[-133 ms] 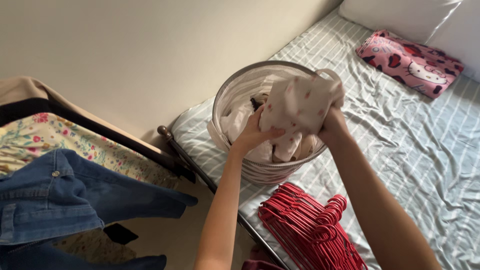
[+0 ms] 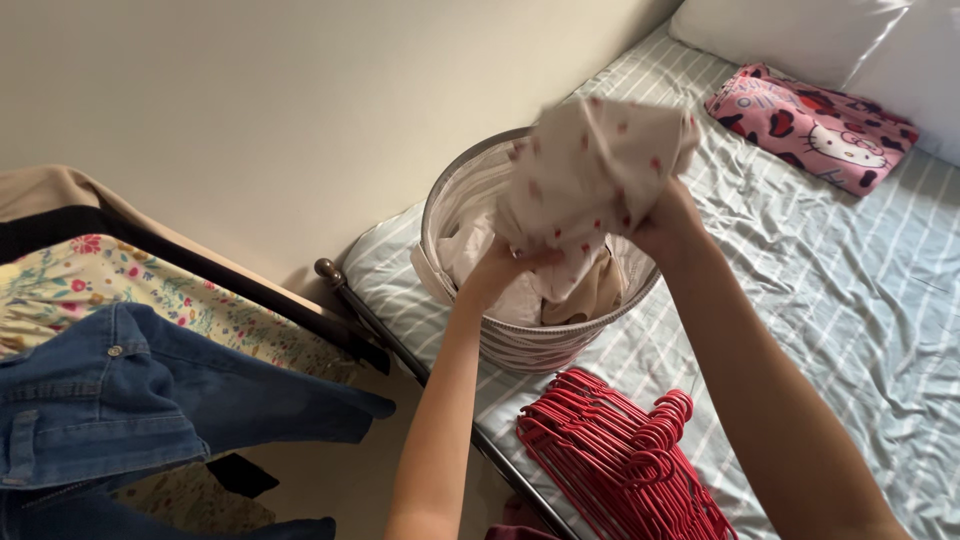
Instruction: The person takes clothes from a laundry basket, places them on red hangers, and hangs them on a metal clothing rack. The person handles a patterned top, a white top, a beige shirt, a black top, and a beige shirt one at a time.
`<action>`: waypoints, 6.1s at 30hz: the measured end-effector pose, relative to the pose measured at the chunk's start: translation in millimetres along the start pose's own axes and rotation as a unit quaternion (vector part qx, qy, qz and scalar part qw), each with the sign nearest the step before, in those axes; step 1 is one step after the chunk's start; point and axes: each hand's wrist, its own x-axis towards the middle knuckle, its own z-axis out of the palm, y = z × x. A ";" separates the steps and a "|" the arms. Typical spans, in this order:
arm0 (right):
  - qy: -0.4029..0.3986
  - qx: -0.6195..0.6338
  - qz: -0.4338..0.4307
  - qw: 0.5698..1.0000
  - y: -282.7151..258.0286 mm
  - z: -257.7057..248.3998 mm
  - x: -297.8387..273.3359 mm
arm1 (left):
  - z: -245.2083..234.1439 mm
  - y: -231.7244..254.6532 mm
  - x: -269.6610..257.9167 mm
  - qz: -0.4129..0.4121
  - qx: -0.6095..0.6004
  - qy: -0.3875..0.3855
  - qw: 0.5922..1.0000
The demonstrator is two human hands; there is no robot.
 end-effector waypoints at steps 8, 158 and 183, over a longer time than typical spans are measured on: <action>-0.063 0.000 0.003 0.998 -7.7 16.1 -17.5 | -60.1 -54.3 58.6 -0.056 -0.472 0.028 0.879; 0.112 -0.734 0.080 0.665 329.8 -269.9 -381.0 | 198.1 -127.0 -373.5 -0.245 -0.169 0.278 0.913; -0.204 -0.174 0.104 0.958 111.7 25.3 -284.0 | 116.6 108.3 -307.1 -0.131 -0.114 0.168 0.970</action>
